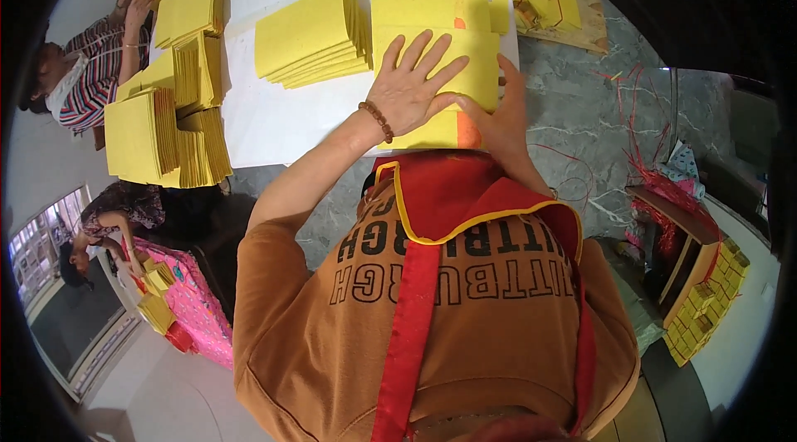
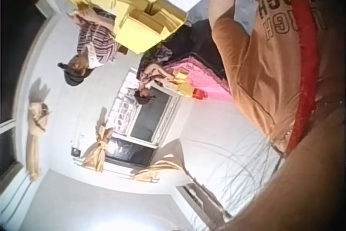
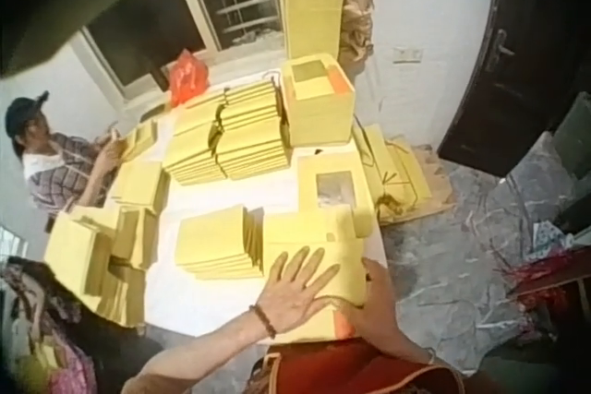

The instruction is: Folding yellow sheets of paper and organizing them into stacks on a workbench.

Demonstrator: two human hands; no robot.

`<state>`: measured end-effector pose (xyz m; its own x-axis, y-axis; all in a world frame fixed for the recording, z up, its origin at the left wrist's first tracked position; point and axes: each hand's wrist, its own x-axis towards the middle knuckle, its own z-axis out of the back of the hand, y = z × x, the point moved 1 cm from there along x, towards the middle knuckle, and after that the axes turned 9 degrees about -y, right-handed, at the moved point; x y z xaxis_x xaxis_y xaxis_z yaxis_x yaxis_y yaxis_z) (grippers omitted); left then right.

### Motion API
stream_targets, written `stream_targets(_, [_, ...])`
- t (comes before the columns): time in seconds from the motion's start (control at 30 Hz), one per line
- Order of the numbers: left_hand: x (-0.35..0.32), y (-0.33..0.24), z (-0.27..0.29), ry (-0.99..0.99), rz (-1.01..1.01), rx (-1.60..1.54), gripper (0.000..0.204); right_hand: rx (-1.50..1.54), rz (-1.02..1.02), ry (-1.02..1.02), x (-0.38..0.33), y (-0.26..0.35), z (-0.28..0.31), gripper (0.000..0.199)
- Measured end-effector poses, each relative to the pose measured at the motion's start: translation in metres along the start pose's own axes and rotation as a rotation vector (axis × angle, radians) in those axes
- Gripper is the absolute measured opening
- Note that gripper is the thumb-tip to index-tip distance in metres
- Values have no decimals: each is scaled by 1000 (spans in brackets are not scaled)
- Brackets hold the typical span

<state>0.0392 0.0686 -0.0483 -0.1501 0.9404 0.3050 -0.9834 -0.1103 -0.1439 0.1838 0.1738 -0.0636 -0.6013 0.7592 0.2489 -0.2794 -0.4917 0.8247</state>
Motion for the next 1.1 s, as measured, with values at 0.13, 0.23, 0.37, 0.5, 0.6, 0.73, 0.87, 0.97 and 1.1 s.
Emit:
stream_targets(0.13, [-1,4,4,2,-22,-9,53,484,-358,37,-6,-18,-9,65])
stream_targets(0.23, [-3,8,8,10,-70,-138,58,551,-490,113,-9,-24,-6,62])
stream_targets(0.37, [-6,4,10,23,-154,-116,62,629,-525,134,-13,-30,-5,57])
stream_targets(0.5, [-9,-9,10,-12,-267,97,58,755,-470,118,-19,-45,-10,51])
stream_targets(0.6, [-8,-13,11,-54,-296,184,58,730,-420,107,-19,-49,-13,46])
stream_targets(0.73, [-3,-10,26,-98,-248,115,56,800,-594,68,-17,-45,-7,43])
stream_targets(0.87, [3,17,74,-343,-150,33,54,718,-627,55,-17,-35,0,40])
stream_targets(0.97, [-12,75,86,-483,-58,250,57,688,-598,61,-19,-44,-4,37])
stream_targets(1.1, [-49,133,74,-367,106,402,59,680,-579,38,-17,-44,-8,33])
